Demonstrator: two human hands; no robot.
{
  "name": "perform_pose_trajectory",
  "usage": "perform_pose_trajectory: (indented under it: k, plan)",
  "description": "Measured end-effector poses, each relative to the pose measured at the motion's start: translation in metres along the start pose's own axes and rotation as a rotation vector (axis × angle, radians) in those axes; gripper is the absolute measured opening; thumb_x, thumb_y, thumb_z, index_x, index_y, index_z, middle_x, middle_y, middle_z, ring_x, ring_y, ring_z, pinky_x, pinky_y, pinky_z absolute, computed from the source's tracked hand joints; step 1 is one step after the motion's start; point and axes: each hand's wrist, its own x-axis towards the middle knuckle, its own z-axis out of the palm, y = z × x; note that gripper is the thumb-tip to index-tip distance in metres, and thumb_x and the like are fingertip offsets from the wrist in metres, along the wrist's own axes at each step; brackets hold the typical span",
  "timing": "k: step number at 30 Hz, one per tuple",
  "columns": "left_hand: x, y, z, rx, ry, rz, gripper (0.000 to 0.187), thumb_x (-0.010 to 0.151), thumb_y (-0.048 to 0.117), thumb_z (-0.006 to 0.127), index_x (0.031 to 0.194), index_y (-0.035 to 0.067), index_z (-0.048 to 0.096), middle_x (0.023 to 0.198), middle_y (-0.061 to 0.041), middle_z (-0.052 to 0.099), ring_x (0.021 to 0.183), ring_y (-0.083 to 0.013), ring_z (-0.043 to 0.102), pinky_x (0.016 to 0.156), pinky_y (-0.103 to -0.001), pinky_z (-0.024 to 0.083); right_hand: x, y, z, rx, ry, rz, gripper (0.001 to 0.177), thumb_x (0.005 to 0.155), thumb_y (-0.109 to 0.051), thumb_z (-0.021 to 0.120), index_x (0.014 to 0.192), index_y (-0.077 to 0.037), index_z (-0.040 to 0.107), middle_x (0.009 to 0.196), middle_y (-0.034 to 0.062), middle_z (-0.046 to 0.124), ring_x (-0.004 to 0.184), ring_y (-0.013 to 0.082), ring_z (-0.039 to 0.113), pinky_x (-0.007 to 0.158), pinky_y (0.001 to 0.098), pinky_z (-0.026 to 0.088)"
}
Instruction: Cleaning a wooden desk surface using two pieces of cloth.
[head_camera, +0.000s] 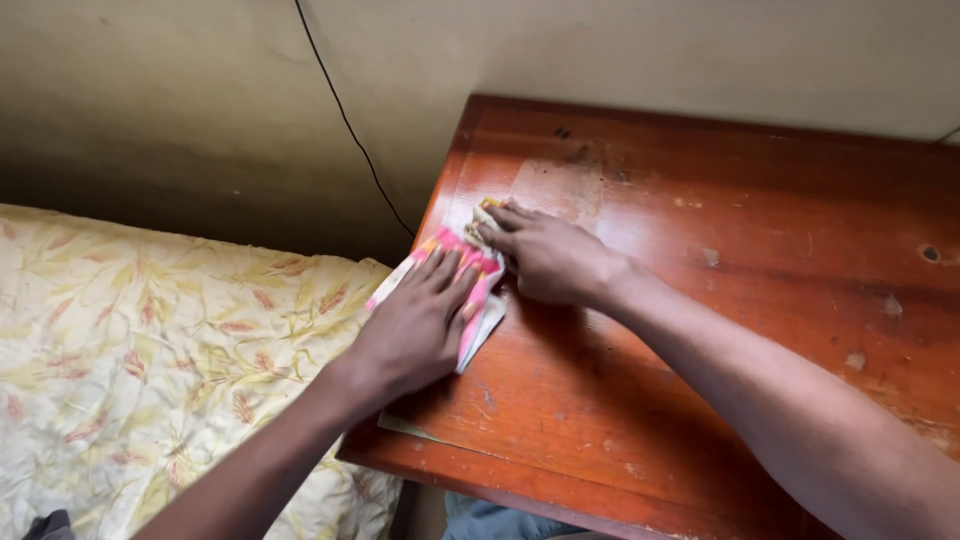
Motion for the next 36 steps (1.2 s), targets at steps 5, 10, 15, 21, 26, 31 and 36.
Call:
perform_pose_trajectory:
  k: [5,10,15,21,26,31,36]
  plan:
    - [0.053,-0.026,0.016,0.052,-0.028,0.013,0.055,0.101,0.032,0.048,0.145,-0.002,0.052,0.152,-0.034,0.042,0.147,-0.0445,0.034,0.122,-0.047,0.023,0.027,0.028,-0.001,-0.019,-0.047,0.133,0.074,0.081,-0.015,0.066,0.152,-0.011,0.046,0.163,0.0166,0.032,0.149,0.0320,0.035,0.122,0.0386,0.031]
    - [0.113,-0.048,0.025,0.082,-0.010,0.006,0.060,0.095,0.030,0.049,0.147,0.000,0.051,0.153,-0.033,0.042,0.149,-0.0426,0.035,0.123,-0.045,0.024,0.035,0.035,-0.022,0.073,-0.099,0.379,0.053,0.095,-0.028,0.058,0.146,-0.015,0.053,0.166,0.0105,0.030,0.145,0.0316,0.040,0.120,0.0406,0.034]
    - [0.185,-0.077,0.034,0.154,-0.230,-0.171,0.070,0.101,0.046,0.036,0.161,0.010,0.025,0.167,-0.022,0.017,0.156,-0.0361,0.013,0.127,-0.043,0.012,0.033,0.112,0.014,0.011,-0.044,0.417,0.071,0.104,-0.046,0.035,0.163,-0.011,0.016,0.171,0.0133,0.009,0.156,0.0326,0.013,0.124,0.0455,0.016]
    - [0.218,-0.102,0.049,0.107,-0.267,-0.324,0.068,0.103,0.048,0.028,0.164,0.021,0.014,0.172,-0.011,-0.001,0.159,-0.0313,-0.001,0.127,-0.049,0.003,0.017,0.105,-0.004,-0.040,-0.090,0.553,0.082,0.099,-0.064,0.022,0.166,-0.021,0.005,0.173,0.0121,0.000,0.159,0.0326,0.000,0.128,0.0528,0.002]
    - [0.217,-0.097,0.037,0.149,-0.242,-0.231,0.067,0.104,0.048,0.026,0.165,0.022,0.018,0.173,-0.009,0.007,0.160,-0.0277,0.005,0.129,-0.047,0.005,0.015,0.104,-0.006,0.000,-0.088,0.587,0.087,0.098,-0.070,0.020,0.165,-0.017,0.001,0.172,0.0125,-0.002,0.159,0.0305,-0.003,0.128,0.0508,0.001]
    - [0.186,-0.084,0.029,0.187,-0.323,-0.137,0.068,0.105,0.052,0.021,0.165,0.020,0.016,0.172,-0.011,0.008,0.159,-0.0274,0.005,0.130,-0.046,0.003,0.010,0.095,-0.011,0.002,-0.127,0.599,0.088,0.098,-0.071,0.019,0.165,-0.018,0.000,0.172,0.0127,-0.004,0.159,0.0293,-0.004,0.128,0.0498,0.000]
    - [0.108,-0.055,0.009,0.181,-0.336,0.041,0.072,0.104,0.056,0.019,0.164,0.016,0.014,0.170,-0.016,0.007,0.157,-0.0313,0.003,0.125,-0.049,0.001,0.000,0.099,-0.005,-0.001,-0.104,0.550,0.084,0.101,-0.065,0.021,0.165,-0.015,0.000,0.172,0.0141,-0.004,0.159,0.0289,-0.005,0.128,0.0464,0.000]
